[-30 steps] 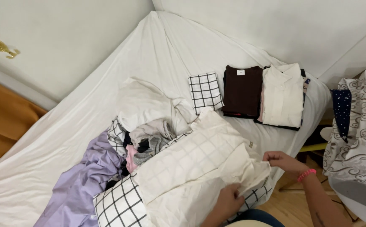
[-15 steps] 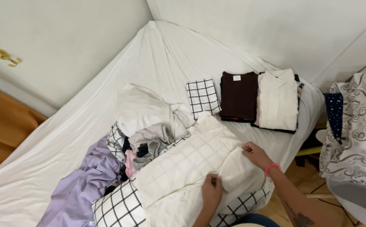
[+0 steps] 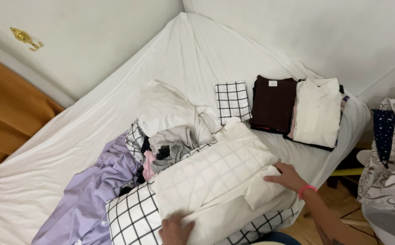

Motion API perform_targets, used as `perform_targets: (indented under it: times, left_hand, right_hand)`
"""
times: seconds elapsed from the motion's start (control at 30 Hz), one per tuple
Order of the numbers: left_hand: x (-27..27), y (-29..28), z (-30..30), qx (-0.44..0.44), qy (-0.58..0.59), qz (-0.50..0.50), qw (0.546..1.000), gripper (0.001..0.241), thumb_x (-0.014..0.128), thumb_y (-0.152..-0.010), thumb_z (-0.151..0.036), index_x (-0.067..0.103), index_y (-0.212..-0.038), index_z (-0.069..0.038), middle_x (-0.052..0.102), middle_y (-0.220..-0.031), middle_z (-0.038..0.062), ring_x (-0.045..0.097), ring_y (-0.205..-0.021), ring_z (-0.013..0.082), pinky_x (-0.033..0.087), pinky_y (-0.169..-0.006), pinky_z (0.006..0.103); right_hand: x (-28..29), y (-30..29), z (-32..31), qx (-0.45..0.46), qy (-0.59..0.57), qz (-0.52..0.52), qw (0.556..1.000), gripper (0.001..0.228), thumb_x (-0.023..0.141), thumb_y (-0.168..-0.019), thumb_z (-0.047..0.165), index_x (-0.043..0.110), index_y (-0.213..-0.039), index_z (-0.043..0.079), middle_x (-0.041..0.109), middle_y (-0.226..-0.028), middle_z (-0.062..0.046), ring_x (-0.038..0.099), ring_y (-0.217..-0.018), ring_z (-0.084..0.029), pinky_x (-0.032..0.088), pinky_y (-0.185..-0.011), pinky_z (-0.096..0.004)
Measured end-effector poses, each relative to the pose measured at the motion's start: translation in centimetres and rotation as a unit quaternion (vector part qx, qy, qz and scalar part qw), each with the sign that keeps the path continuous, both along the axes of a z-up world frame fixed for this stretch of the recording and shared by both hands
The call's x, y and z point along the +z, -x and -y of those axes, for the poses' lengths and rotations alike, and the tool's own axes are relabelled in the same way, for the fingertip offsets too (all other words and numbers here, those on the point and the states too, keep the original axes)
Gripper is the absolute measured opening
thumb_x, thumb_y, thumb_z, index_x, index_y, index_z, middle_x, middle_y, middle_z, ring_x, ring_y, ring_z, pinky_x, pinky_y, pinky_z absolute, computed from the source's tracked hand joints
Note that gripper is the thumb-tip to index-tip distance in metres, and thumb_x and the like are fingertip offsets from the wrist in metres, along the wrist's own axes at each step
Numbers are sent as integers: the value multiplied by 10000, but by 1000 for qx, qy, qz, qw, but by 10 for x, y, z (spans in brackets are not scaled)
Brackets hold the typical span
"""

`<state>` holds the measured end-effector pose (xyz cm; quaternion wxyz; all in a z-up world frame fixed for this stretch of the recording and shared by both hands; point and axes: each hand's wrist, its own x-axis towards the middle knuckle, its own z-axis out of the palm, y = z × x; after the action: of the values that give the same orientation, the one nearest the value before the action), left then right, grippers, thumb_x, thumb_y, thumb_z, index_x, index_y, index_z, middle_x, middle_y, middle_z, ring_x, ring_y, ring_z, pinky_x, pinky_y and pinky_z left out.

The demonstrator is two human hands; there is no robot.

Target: The person folds a white and black checkered cloth, then a white garment, and finally a black garment with sparkles. They smooth each item and place it on a pile on the bed.

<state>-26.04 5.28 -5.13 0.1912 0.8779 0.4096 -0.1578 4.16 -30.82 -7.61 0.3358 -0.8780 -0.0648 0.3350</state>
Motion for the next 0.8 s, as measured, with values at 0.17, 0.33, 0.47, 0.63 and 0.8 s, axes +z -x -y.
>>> perform_targets:
  times: [0.17, 0.33, 0.47, 0.63, 0.8]
  left_hand:
    - [-10, 38, -36, 6, 3, -111, 994, 524, 923, -714, -476, 737, -1170, -296, 610, -1260, -65, 514, -1260, 185, 430, -1114, 413]
    - [-107, 74, -47, 207, 222, 320, 898, 458, 821, -768, -195, 663, -1164, -26, 774, -996, 152, 755, -958, 262, 600, -887, 391]
    - [-123, 68, -30, 311, 227, 383, 840, 360, 762, -856, -186, 643, -1108, 42, 782, -973, 226, 761, -882, 310, 610, -799, 395]
    - [-115, 82, -33, 324, 102, 194, 920, 424, 765, -890, -298, 627, -1122, 28, 768, -976, 232, 783, -846, 294, 623, -774, 376]
    - [-19, 59, -16, 249, -50, 141, 957, 546, 772, -839, -306, 562, -1251, -15, 739, -1028, 198, 749, -931, 309, 597, -859, 415]
  right_hand:
    - [-41, -14, 29, 134, 45, 70, 987, 550, 850, -760, 406, 767, -1242, 153, 605, -1386, -70, 511, -1286, -290, 438, -1109, -378]
    - [-4, 0, 27, -93, -164, -100, 977, 534, 703, -878, 187, 580, -1396, 141, 694, -1271, -20, 627, -1168, -182, 464, -1030, -336]
    - [-18, -2, 21, -60, -166, 2, 984, 424, 679, -930, 192, 617, -1335, 86, 707, -1190, -71, 621, -1111, -215, 471, -988, -329]
    - [7, 3, -4, -59, -71, 27, 995, 402, 665, -938, 331, 597, -1238, 71, 726, -1133, -107, 669, -1053, -249, 501, -944, -340]
    - [15, 27, -30, -38, 14, 217, 975, 609, 662, -905, 460, 529, -1384, 107, 639, -1276, -125, 585, -1204, -282, 438, -1063, -431]
